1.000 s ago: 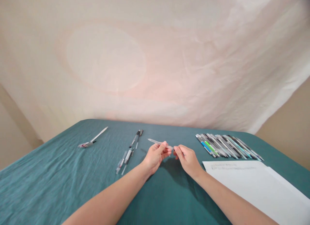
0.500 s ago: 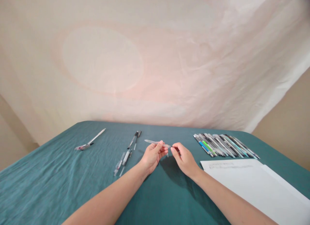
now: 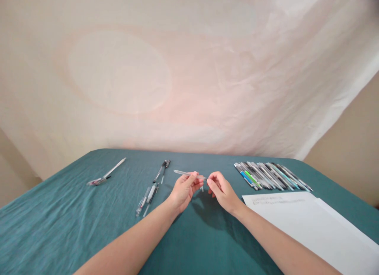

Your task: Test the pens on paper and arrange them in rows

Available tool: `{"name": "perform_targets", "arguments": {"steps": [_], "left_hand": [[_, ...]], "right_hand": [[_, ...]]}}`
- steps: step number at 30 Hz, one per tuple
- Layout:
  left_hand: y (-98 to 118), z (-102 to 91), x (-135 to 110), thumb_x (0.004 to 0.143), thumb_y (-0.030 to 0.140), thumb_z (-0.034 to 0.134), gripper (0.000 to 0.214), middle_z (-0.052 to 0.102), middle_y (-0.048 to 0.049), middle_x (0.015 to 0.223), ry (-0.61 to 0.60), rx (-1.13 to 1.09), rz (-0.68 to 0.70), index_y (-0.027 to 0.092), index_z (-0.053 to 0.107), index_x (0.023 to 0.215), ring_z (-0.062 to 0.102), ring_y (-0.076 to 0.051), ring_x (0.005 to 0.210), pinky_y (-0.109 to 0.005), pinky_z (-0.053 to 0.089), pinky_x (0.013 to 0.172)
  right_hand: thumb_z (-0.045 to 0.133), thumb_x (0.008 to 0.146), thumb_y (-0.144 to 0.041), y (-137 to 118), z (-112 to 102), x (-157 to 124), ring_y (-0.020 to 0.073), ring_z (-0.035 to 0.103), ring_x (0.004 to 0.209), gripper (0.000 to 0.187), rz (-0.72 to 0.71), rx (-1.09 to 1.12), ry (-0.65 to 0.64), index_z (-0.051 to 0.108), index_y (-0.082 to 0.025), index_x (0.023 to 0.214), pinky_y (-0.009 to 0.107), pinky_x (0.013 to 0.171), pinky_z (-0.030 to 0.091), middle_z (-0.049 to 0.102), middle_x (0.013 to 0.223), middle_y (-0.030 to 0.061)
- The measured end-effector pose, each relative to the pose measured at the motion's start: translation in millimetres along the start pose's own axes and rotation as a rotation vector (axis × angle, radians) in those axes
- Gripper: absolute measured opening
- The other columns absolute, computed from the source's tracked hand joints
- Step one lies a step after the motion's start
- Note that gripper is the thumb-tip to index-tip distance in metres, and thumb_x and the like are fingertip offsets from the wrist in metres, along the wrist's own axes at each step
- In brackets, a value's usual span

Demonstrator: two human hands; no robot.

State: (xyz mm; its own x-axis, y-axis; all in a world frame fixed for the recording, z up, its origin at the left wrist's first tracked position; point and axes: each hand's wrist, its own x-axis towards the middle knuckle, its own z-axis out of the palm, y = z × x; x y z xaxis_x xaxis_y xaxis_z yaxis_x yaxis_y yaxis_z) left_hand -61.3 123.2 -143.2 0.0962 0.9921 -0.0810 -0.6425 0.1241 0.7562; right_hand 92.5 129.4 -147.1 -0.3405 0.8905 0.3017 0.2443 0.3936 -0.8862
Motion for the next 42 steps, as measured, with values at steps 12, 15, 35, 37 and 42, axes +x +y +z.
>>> {"name": "perform_targets", "arguments": {"steps": [12,15,35,37,42], "left_hand": [[-1.1,1.0,-0.9,0.076,0.02,0.059,0.014,0.064,-0.0066,0.076,-0.029,0.019,-0.013,0.01,0.055,0.086,0.06,-0.01,0.068,-0.022,0.05,0.069],[0.0,2.3,-1.6,0.077,0.021,0.059,0.015,0.064,-0.0064,0.076,-0.023,0.017,0.002,0.01,0.055,0.086,0.06,-0.01,0.069,-0.022,0.05,0.071],[2.8,6.4,-5.9,0.076,0.024,0.06,0.017,0.064,-0.0065,0.078,-0.055,0.078,0.022,0.011,0.056,0.085,0.06,-0.01,0.069,-0.024,0.049,0.072],[2.9,6.9,-6.5,0.075,0.024,0.061,0.017,0.064,-0.0062,0.076,-0.053,0.083,0.019,0.011,0.056,0.084,0.06,-0.01,0.068,-0.023,0.049,0.071],[3.4,7.5,-6.5,0.076,0.024,0.059,0.015,0.064,-0.0076,0.08,-0.028,0.066,0.024,0.01,0.056,0.083,0.06,-0.01,0.069,-0.023,0.049,0.072]], "right_hand": [[0.027,0.089,-0.042,0.9,-0.6,1.2,0.0113,0.051,0.053,0.037,0.01,-0.03,-0.049,0.048,-0.019,0.069,0.022,0.05,0.041,0.053,0.061,-0.0005],[0.033,0.087,-0.042,-0.8,-0.8,0.3,0.0113,0.052,0.055,0.028,-0.013,-0.027,-0.005,0.048,-0.019,0.08,0.022,0.052,0.041,0.054,0.065,-0.001],[0.032,0.087,-0.045,2.1,-1.3,0.9,0.0119,0.052,0.053,0.033,0.006,-0.035,0.007,0.048,-0.02,0.074,0.023,0.049,0.041,0.054,0.061,-0.0012],[0.029,0.087,-0.047,2.9,-0.8,1.3,0.012,0.051,0.052,0.037,0.034,-0.005,-0.018,0.047,-0.02,0.07,0.022,0.047,0.041,0.053,0.06,-0.001],[0.032,0.087,-0.046,-2.5,-2.0,-0.5,0.0124,0.051,0.052,0.033,0.003,-0.051,-0.001,0.049,-0.02,0.076,0.023,0.05,0.041,0.053,0.058,-0.0016]]}}
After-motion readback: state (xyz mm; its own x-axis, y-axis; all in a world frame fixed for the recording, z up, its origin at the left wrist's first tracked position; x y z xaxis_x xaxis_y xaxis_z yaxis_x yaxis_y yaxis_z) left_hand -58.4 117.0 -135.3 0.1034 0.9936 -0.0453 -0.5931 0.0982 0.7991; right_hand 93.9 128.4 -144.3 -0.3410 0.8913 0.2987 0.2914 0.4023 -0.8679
